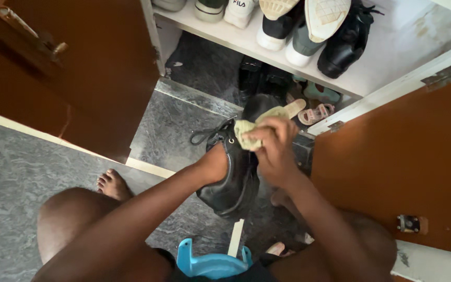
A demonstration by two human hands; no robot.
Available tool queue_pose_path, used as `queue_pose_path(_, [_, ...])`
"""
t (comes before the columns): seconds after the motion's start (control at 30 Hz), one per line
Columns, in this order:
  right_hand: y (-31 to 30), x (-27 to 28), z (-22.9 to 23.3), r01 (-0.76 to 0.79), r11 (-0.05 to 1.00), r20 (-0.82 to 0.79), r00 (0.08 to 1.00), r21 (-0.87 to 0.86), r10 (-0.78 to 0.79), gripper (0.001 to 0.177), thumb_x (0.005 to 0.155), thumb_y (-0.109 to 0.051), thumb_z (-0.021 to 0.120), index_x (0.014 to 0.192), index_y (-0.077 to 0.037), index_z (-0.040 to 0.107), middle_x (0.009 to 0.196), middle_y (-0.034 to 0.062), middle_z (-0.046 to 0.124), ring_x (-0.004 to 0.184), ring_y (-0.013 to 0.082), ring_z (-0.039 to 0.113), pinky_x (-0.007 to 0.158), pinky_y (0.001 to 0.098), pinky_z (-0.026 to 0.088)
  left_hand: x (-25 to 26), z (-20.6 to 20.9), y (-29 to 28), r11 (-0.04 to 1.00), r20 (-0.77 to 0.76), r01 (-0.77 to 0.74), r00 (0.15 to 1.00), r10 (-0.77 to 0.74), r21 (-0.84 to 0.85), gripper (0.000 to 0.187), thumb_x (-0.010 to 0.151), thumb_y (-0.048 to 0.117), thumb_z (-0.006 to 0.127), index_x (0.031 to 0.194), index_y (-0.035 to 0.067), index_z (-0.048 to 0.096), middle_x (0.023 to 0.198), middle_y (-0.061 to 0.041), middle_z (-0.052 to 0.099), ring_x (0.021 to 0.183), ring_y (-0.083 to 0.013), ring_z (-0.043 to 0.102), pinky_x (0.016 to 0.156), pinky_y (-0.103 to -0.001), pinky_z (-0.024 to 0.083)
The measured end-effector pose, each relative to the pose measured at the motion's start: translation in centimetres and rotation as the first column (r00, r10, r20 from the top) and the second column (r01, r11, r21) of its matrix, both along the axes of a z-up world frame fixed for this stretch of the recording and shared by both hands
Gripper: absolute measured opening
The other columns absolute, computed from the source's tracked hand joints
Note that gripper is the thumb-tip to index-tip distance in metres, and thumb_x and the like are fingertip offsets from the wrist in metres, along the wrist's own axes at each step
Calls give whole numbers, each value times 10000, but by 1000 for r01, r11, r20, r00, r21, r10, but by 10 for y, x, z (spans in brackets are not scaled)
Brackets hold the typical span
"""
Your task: The person sits on the floor and wipes a grey sneaker with a cloth, then places it back in the cabinet. They then take out a black boot and wipe it thoroughly with the cloth before placing it back.
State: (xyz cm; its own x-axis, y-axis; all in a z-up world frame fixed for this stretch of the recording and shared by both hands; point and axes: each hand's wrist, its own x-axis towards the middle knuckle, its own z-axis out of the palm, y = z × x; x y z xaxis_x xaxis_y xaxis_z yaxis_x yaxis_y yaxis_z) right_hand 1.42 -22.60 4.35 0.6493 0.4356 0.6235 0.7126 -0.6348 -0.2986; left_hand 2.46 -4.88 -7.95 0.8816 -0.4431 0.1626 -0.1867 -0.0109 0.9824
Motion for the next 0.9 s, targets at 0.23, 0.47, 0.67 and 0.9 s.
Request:
queue_pose_path(0.23, [18,-29,7,-368,909,-356,837,195,416,203,1003,-371,572,1086,-189,605,1191,17,545,1214,239,487,1098,426,341,12,-41,-11,997,-117,-41,992,49,69,227,965,92,589,1174,36,661,1096,-88,703,1000,-212,666,840,-357,554])
queue_pose_path(0.47, [16,-61,41,-557,827,-400,777,-77,486,154,916,-237,642,1049,-214,718,1160,-38,597,1212,222,485,1074,447,316,18,-59,-12,991,-222,130,966,-129,-8,189,945,96,628,1119,33,669,1021,-75,686,912,-192,650,763,-331,568])
queue_pose_path(0.67, [22,-80,29,-591,766,-245,805,-253,540,288,844,-71,676,1095,-206,710,1210,-66,619,1227,176,532,1073,455,310,31,-109,-30,990,-126,99,988,-86,104,189,963,125,613,1122,39,668,1009,-81,657,903,-199,619,773,-322,553])
queue_pose_path(0.9, [-26,-9,16,-120,989,-337,931,92,144,225,863,-112,682,1086,-147,680,1183,71,576,1195,280,518,1034,437,339,24,-44,-9,994,-64,-7,998,14,113,259,951,109,623,1197,28,639,1121,-118,652,1007,-224,616,862,-338,526])
